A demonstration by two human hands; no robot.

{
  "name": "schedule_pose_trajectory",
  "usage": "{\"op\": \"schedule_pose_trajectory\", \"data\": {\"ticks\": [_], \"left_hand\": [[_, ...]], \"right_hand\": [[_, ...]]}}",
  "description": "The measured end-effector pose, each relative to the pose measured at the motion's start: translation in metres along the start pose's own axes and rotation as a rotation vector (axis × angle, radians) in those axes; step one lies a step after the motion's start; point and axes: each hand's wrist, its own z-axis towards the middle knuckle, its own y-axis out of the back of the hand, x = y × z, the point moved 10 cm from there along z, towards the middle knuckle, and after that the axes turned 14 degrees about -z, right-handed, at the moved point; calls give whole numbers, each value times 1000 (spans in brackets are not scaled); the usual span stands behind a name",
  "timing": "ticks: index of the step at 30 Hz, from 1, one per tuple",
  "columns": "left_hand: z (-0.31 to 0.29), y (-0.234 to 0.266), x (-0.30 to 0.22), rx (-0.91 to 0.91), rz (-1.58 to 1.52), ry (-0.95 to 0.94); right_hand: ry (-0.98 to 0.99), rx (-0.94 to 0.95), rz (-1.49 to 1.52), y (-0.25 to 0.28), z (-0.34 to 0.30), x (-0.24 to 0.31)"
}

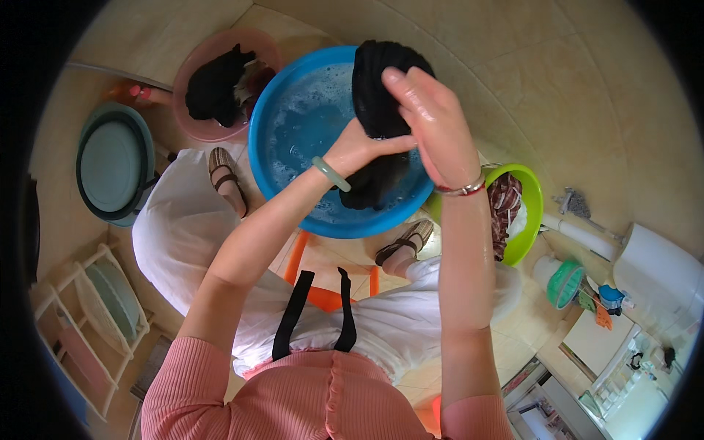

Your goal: The person hand-washes clothes in a blue basin filled with soapy water. They scrub and rinse a dark garment, then a plaid shirt, and finally a black garment, transferring each item to a green bucket after washing. The person then adds more clothes from a pink basin into the blue basin to continue washing.

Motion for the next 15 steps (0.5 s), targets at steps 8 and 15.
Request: {"op": "schedule_pose_trajectory", "data": {"ticks": [8,15], "left_hand": [[-14,-2,39,210,-734,416],[-22,-2,74,338,-966,529]], "right_hand": [[5,-209,-17,76,14,-40],[19,156,456,43,41,-116]]}}
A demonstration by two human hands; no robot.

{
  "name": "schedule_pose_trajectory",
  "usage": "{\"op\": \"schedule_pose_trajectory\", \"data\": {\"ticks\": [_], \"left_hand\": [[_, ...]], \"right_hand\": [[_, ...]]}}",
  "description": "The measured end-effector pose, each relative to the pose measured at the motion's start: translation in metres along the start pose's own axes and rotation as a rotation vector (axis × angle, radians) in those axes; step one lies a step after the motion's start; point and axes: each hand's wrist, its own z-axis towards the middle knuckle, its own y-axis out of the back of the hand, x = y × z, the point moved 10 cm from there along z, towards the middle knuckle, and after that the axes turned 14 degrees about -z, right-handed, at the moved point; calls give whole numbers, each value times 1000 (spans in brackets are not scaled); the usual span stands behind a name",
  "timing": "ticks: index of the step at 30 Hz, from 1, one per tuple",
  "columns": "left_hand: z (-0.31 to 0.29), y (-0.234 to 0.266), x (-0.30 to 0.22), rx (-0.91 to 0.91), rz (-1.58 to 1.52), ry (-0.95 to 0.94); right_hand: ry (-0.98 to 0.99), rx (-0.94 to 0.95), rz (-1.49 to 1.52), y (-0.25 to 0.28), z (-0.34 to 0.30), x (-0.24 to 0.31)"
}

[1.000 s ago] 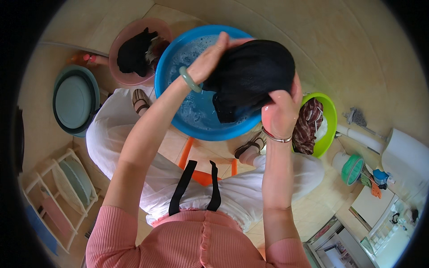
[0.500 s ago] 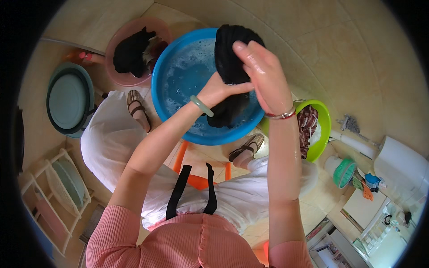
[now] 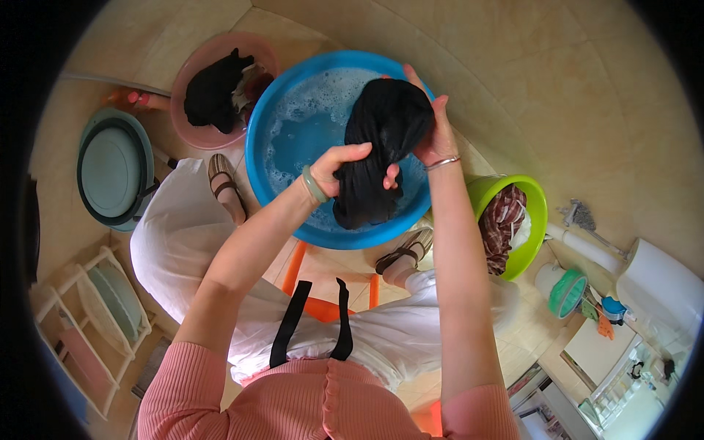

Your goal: The person hand-washes clothes in a blue basin filled with soapy water. They scrub and rinse a dark garment, then a plaid shirt, and finally a black garment, transferring each item to a green bucket after washing. The person then adds more clothes from a pink basin into the blue basin to continue washing.

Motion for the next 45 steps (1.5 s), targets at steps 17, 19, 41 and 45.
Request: {"op": "schedule_pose_trajectory", "data": {"ticks": [17,19,41,45], "left_hand": [[5,47,-11,-622,1077,-116],[1,51,-18,-682,1228,-171],[-13,-7,9,-38,-29,146],[-8,-22,16,34,-56,130]], "right_hand": [[-150,-520,-1310,27,5,2],[-139,-598,-1448,22,6,0],[140,155,311,-39,14,-2],[254,373,288,-55,10,30]]}}
